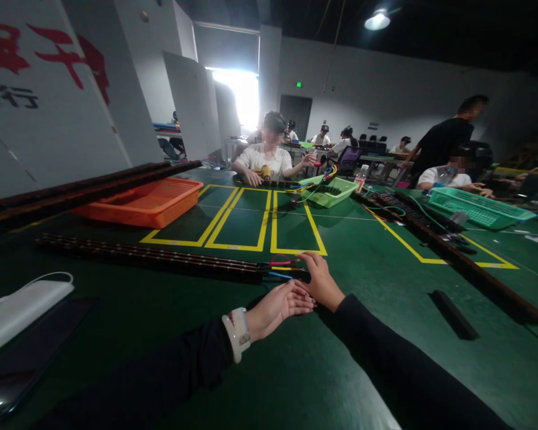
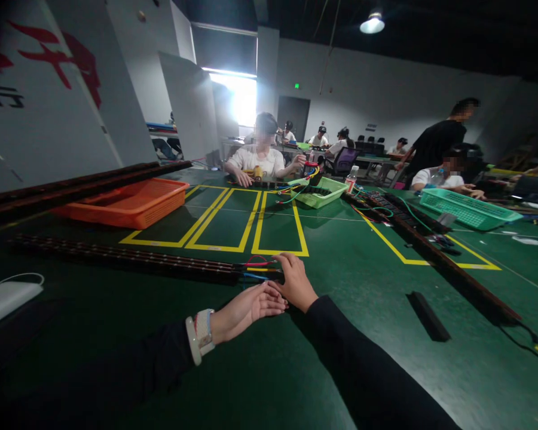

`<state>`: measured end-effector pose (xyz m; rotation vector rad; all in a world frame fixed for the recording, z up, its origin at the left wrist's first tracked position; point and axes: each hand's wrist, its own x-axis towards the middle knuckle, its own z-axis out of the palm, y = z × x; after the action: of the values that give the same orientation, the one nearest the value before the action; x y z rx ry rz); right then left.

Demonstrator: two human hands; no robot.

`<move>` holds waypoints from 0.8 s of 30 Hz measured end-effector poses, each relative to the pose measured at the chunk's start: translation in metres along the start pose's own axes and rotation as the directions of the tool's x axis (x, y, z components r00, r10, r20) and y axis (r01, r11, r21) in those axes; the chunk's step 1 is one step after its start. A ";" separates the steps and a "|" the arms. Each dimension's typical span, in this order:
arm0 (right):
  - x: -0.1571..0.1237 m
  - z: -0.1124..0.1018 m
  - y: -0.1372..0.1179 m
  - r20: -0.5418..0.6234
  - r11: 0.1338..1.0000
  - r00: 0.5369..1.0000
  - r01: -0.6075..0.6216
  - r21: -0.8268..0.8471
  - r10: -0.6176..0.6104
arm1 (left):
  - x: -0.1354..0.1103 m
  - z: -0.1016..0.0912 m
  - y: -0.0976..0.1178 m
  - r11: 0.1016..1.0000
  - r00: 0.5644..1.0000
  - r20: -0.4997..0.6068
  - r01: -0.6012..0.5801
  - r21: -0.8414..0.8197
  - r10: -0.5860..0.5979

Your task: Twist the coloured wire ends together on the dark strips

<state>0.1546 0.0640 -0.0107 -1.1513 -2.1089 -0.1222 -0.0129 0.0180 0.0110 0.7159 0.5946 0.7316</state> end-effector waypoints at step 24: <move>0.006 -0.010 -0.024 0.193 0.795 0.854 0.520 -0.311 -0.483 | 0.020 -0.012 -0.006 0.917 0.979 -0.114 -0.197 -0.347 0.167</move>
<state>0.1401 0.0501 0.0062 -0.7591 -2.5152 -0.7338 -0.0069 0.0343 -0.0057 0.4060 0.4553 1.0166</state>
